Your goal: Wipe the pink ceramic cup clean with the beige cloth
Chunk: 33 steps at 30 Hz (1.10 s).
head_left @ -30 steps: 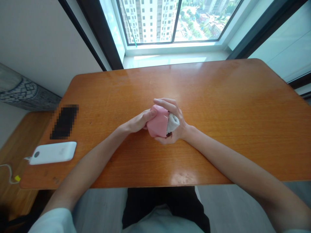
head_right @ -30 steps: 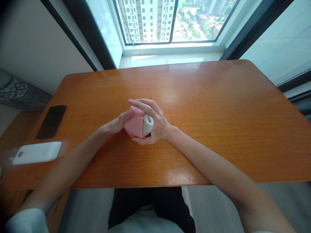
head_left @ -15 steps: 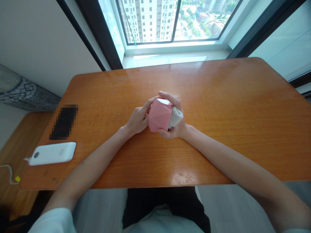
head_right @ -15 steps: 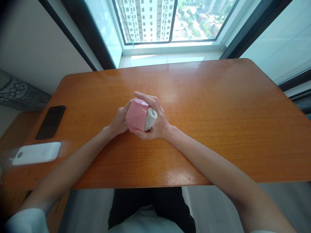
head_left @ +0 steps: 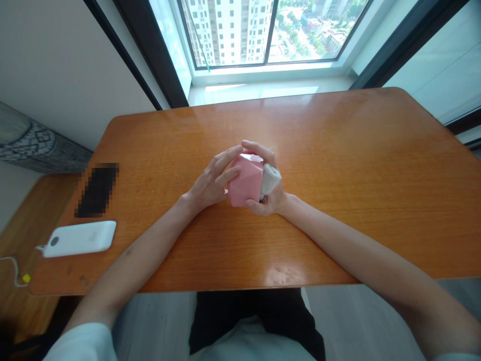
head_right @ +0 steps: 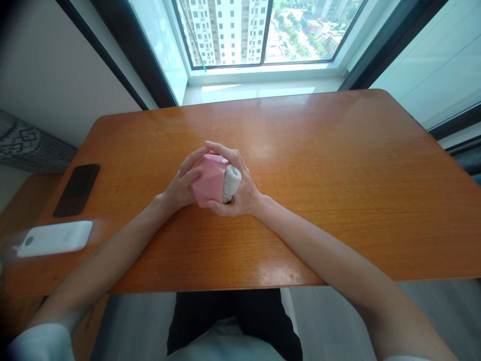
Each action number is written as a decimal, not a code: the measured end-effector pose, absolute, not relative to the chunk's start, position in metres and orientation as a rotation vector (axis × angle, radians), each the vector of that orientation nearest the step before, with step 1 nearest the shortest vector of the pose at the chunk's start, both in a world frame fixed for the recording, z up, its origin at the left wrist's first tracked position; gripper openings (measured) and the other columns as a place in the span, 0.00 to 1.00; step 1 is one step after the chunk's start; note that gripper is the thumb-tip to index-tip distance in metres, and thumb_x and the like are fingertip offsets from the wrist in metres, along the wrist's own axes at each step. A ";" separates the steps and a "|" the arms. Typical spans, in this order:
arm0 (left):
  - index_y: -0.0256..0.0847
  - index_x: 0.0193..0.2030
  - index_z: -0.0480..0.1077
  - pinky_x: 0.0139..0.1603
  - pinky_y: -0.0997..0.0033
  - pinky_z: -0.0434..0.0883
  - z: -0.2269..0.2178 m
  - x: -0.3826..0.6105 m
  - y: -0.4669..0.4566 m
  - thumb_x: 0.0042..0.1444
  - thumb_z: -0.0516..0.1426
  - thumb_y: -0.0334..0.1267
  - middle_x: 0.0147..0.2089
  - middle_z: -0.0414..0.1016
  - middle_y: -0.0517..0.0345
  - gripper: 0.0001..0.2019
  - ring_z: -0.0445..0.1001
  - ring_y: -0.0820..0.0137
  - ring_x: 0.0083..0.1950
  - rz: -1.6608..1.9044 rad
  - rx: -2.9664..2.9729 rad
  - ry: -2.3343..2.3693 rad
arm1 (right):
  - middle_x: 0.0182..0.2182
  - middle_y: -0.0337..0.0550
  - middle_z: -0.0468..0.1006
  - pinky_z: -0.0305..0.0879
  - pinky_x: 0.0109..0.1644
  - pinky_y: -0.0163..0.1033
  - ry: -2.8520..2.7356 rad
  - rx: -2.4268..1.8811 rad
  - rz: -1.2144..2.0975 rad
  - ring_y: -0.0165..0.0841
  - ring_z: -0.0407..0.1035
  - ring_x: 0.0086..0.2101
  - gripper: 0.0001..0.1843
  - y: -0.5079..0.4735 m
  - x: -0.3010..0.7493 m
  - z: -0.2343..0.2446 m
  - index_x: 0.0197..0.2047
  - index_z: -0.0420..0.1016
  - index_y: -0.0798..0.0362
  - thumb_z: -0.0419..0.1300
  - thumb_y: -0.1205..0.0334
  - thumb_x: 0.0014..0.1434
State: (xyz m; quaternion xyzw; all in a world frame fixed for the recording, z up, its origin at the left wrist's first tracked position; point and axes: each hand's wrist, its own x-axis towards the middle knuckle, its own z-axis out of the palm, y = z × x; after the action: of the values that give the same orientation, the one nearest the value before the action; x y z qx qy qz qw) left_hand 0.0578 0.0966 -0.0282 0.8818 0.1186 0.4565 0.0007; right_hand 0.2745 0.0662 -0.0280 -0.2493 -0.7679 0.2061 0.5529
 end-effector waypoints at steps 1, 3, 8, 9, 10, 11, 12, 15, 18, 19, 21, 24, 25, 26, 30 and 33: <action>0.69 0.86 0.38 0.80 0.45 0.74 -0.028 0.057 0.096 0.74 0.61 0.51 0.89 0.51 0.56 0.44 0.60 0.59 0.86 1.454 2.770 0.369 | 0.75 0.47 0.64 0.71 0.71 0.74 -1.812 -0.575 0.475 0.60 0.70 0.68 0.60 0.066 0.275 -0.027 0.78 0.56 0.32 0.70 0.22 0.49; 0.69 0.86 0.37 0.82 0.42 0.72 -0.026 0.057 0.095 0.75 0.61 0.52 0.86 0.59 0.53 0.44 0.63 0.59 0.85 1.462 2.783 0.414 | 0.75 0.44 0.62 0.72 0.71 0.75 -1.801 -0.551 0.439 0.58 0.70 0.68 0.56 0.064 0.275 -0.026 0.78 0.55 0.29 0.66 0.22 0.53; 0.66 0.84 0.40 0.71 0.37 0.78 -0.019 0.056 0.092 0.73 0.61 0.61 0.79 0.71 0.44 0.43 0.74 0.51 0.78 1.358 2.825 0.562 | 0.77 0.45 0.61 0.68 0.74 0.76 -1.761 -0.599 0.493 0.61 0.68 0.70 0.50 0.061 0.278 -0.021 0.74 0.63 0.32 0.67 0.22 0.55; 0.64 0.84 0.42 0.68 0.39 0.80 -0.018 0.055 0.091 0.72 0.62 0.61 0.78 0.72 0.42 0.43 0.77 0.51 0.76 1.351 2.818 0.565 | 0.77 0.46 0.61 0.68 0.74 0.76 -1.755 -0.609 0.519 0.61 0.67 0.70 0.50 0.061 0.278 -0.021 0.73 0.65 0.34 0.68 0.23 0.54; 0.63 0.84 0.44 0.64 0.42 0.82 -0.017 0.055 0.090 0.71 0.63 0.62 0.78 0.72 0.41 0.44 0.79 0.50 0.73 1.342 2.808 0.563 | 0.77 0.47 0.61 0.68 0.74 0.76 -1.751 -0.616 0.536 0.62 0.67 0.71 0.50 0.061 0.279 -0.021 0.72 0.66 0.36 0.69 0.23 0.54; 0.62 0.83 0.46 0.60 0.44 0.84 -0.016 0.054 0.089 0.69 0.64 0.62 0.78 0.73 0.41 0.45 0.82 0.50 0.71 1.329 2.792 0.564 | 0.78 0.48 0.61 0.69 0.73 0.77 -1.753 -0.621 0.543 0.63 0.66 0.71 0.50 0.060 0.279 -0.021 0.72 0.67 0.37 0.70 0.23 0.53; 0.61 0.83 0.47 0.57 0.47 0.85 -0.016 0.054 0.088 0.68 0.65 0.63 0.78 0.72 0.41 0.45 0.83 0.50 0.69 1.309 2.771 0.573 | 0.78 0.48 0.60 0.70 0.72 0.77 -1.757 -0.626 0.540 0.63 0.66 0.71 0.51 0.060 0.279 -0.021 0.72 0.68 0.37 0.70 0.23 0.53; 0.61 0.82 0.49 0.47 0.55 0.87 -0.016 0.054 0.084 0.65 0.67 0.66 0.80 0.70 0.42 0.48 0.84 0.49 0.67 1.241 2.690 0.632 | 0.79 0.49 0.59 0.72 0.71 0.75 -1.777 -0.655 0.520 0.63 0.67 0.71 0.53 0.061 0.279 -0.022 0.74 0.68 0.39 0.71 0.24 0.52; 0.59 0.82 0.51 0.34 0.65 0.84 -0.016 0.053 0.081 0.60 0.70 0.67 0.80 0.69 0.39 0.51 0.85 0.48 0.65 1.187 2.603 0.674 | 0.80 0.49 0.59 0.69 0.74 0.75 -1.789 -0.665 0.522 0.63 0.67 0.71 0.54 0.062 0.279 -0.022 0.74 0.68 0.40 0.74 0.26 0.51; 0.58 0.83 0.51 0.30 0.67 0.81 -0.015 0.053 0.080 0.58 0.71 0.67 0.80 0.69 0.38 0.53 0.86 0.48 0.63 1.165 2.575 0.674 | 0.79 0.49 0.60 0.68 0.75 0.76 -1.789 -0.662 0.520 0.63 0.67 0.71 0.54 0.062 0.279 -0.022 0.74 0.68 0.40 0.74 0.27 0.50; 0.57 0.83 0.51 0.26 0.69 0.78 -0.012 0.053 0.078 0.56 0.72 0.67 0.80 0.69 0.37 0.55 0.88 0.51 0.57 1.125 2.526 0.675 | 0.79 0.48 0.60 0.68 0.75 0.75 -1.788 -0.658 0.510 0.63 0.66 0.71 0.53 0.063 0.280 -0.023 0.73 0.69 0.40 0.74 0.28 0.50; 0.57 0.83 0.52 0.25 0.69 0.75 -0.008 0.053 0.075 0.53 0.74 0.66 0.79 0.71 0.39 0.56 0.89 0.61 0.43 1.078 2.474 0.705 | 0.79 0.48 0.61 0.68 0.73 0.75 -1.782 -0.630 0.461 0.63 0.66 0.71 0.52 0.064 0.282 -0.025 0.73 0.68 0.40 0.71 0.25 0.52; 0.57 0.82 0.53 0.27 0.69 0.76 -0.006 0.053 0.075 0.52 0.74 0.65 0.78 0.72 0.40 0.57 0.88 0.63 0.40 1.062 2.455 0.722 | 0.79 0.48 0.61 0.68 0.73 0.75 -1.787 -0.611 0.429 0.64 0.65 0.72 0.52 0.064 0.283 -0.025 0.74 0.68 0.40 0.69 0.24 0.54; 0.55 0.82 0.54 0.29 0.69 0.77 -0.006 0.053 0.074 0.50 0.76 0.63 0.77 0.73 0.41 0.58 0.87 0.64 0.40 1.050 2.430 0.744 | 0.78 0.48 0.61 0.67 0.72 0.76 -1.793 -0.591 0.390 0.64 0.64 0.72 0.51 0.064 0.283 -0.026 0.74 0.68 0.40 0.66 0.22 0.55; 0.52 0.80 0.57 0.33 0.68 0.79 -0.003 0.055 0.072 0.42 0.79 0.57 0.70 0.80 0.43 0.61 0.86 0.64 0.40 0.975 2.322 0.782 | 0.78 0.46 0.61 0.65 0.71 0.78 -1.811 -0.549 0.282 0.66 0.59 0.75 0.50 0.065 0.284 -0.026 0.72 0.69 0.38 0.61 0.19 0.57; 0.51 0.77 0.61 0.34 0.66 0.79 0.000 0.058 0.072 0.36 0.81 0.59 0.65 0.82 0.44 0.62 0.85 0.62 0.41 0.950 2.236 0.752 | 0.79 0.46 0.60 0.66 0.70 0.79 -1.816 -0.545 0.283 0.67 0.58 0.76 0.49 0.065 0.284 -0.026 0.72 0.70 0.39 0.63 0.20 0.56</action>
State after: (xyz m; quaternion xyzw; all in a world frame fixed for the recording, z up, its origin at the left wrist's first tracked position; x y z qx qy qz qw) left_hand 0.0578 0.0722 0.0001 0.8401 0.2824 0.3571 0.2948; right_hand 0.2838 0.0649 -0.0257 -0.2327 -0.7753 0.1208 0.5746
